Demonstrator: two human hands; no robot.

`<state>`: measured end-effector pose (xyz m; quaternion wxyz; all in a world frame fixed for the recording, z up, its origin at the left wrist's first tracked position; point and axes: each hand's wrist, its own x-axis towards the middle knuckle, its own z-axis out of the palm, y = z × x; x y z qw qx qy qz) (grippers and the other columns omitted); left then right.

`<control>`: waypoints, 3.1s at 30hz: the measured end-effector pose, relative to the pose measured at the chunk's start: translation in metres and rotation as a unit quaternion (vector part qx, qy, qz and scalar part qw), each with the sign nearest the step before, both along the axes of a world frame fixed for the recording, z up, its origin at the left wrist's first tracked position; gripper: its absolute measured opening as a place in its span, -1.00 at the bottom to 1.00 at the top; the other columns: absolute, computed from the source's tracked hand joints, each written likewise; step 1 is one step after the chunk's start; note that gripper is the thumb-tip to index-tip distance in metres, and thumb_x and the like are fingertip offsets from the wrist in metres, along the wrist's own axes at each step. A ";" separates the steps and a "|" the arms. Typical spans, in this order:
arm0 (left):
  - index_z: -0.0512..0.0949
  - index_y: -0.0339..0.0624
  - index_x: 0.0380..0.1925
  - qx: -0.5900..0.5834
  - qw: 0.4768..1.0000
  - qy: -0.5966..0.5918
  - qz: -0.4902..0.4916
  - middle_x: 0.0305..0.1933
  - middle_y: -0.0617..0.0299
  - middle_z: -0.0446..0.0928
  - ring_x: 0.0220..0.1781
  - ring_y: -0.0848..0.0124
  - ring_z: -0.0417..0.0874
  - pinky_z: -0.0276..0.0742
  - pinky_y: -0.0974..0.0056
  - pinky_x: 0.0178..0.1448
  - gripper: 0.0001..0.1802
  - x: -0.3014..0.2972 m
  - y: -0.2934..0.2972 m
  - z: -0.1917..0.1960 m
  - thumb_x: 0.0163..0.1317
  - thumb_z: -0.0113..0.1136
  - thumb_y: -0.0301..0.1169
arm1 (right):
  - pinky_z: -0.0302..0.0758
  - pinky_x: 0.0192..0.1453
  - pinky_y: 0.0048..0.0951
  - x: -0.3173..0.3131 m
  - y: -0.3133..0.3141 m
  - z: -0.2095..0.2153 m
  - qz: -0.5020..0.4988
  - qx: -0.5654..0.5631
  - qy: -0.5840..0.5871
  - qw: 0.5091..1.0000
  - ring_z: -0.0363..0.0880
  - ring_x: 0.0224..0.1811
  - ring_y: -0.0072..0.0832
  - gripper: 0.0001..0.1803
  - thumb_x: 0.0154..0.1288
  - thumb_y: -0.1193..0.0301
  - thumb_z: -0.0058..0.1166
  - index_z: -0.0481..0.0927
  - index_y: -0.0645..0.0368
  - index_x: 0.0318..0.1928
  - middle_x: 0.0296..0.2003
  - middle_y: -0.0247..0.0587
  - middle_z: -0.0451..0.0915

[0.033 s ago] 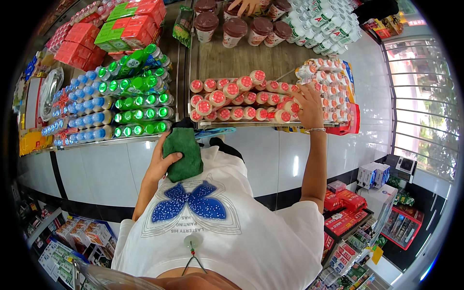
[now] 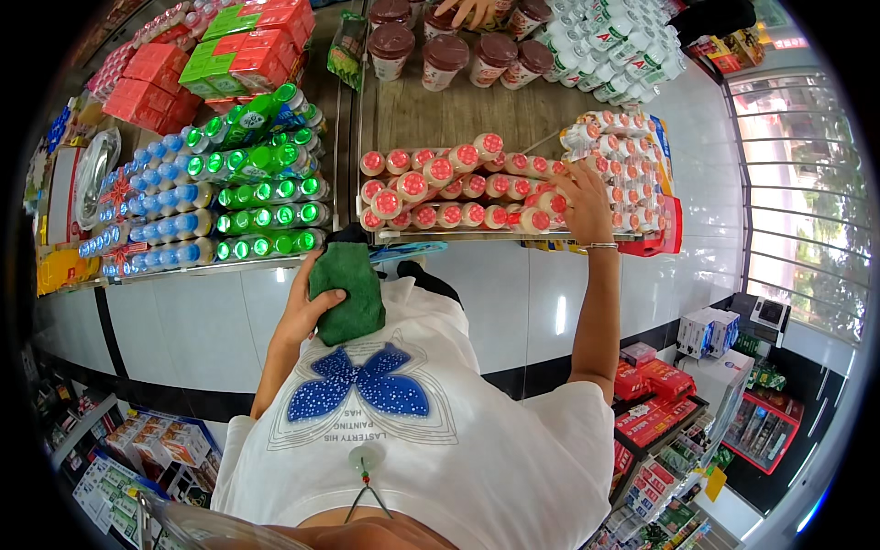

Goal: The person organizes various packs of yogurt, water, and juice bottles on a store shelf, picking up individual items and clusters and repositioning them.

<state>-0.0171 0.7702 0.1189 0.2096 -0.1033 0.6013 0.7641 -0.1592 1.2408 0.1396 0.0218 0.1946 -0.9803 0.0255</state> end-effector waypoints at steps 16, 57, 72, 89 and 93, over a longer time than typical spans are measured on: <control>0.15 -0.34 0.37 -0.008 1.000 -0.006 -0.013 0.21 0.00 0.44 0.26 0.28 0.46 0.36 0.22 0.33 -0.15 -0.003 0.000 -0.002 0.12 0.37 -0.46 | 0.35 0.30 -0.11 0.001 -0.017 -0.005 0.037 -0.123 0.053 0.990 0.42 0.19 -0.09 -0.55 -0.02 0.69 0.01 0.63 0.13 -0.06 0.03 -0.14 0.51; 0.39 -0.27 0.22 -0.016 0.922 -0.033 0.386 0.00 0.12 0.59 -0.02 0.35 0.64 0.57 0.28 0.05 -0.43 0.025 -0.080 0.001 0.18 0.25 -0.42 | 0.51 0.11 -0.29 0.042 -0.220 0.049 0.078 -0.397 -0.157 0.901 0.61 -0.02 -0.23 -0.77 0.26 0.53 0.16 0.65 0.12 -0.06 -0.11 -0.18 0.67; 0.51 -0.04 0.06 -0.652 0.734 0.174 0.082 -0.10 0.15 0.46 0.00 0.11 0.55 0.61 0.10 -0.10 -0.40 -0.043 -0.048 -0.014 -0.10 0.40 -0.42 | 0.51 -0.11 -0.30 0.099 -0.283 0.014 0.239 -0.358 -0.316 0.845 0.62 -0.20 -0.24 -0.86 0.34 0.42 0.10 0.66 0.08 -0.14 -0.27 -0.23 0.67; 0.50 -0.28 0.10 -0.198 0.974 -0.022 0.107 -0.05 0.02 0.63 -0.02 0.23 0.66 0.52 0.22 0.09 -0.46 0.071 -0.158 -0.032 0.10 0.32 -0.31 | 0.51 -0.05 -0.26 0.133 -0.356 -0.010 0.219 -0.323 -0.355 0.849 0.60 -0.14 -0.18 -0.81 0.40 0.35 0.01 0.62 0.07 -0.08 -0.24 -0.21 0.64; 0.50 -0.28 0.08 -0.214 0.970 -0.029 0.107 -0.11 0.02 0.64 -0.08 0.22 0.66 0.53 0.22 0.05 -0.48 0.078 -0.171 -0.043 0.13 0.32 -0.30 | 0.52 -0.02 -0.25 0.141 -0.374 -0.015 0.226 -0.281 -0.378 0.853 0.60 -0.11 -0.18 -0.81 0.40 0.35 0.01 0.62 0.07 -0.08 -0.20 -0.21 0.65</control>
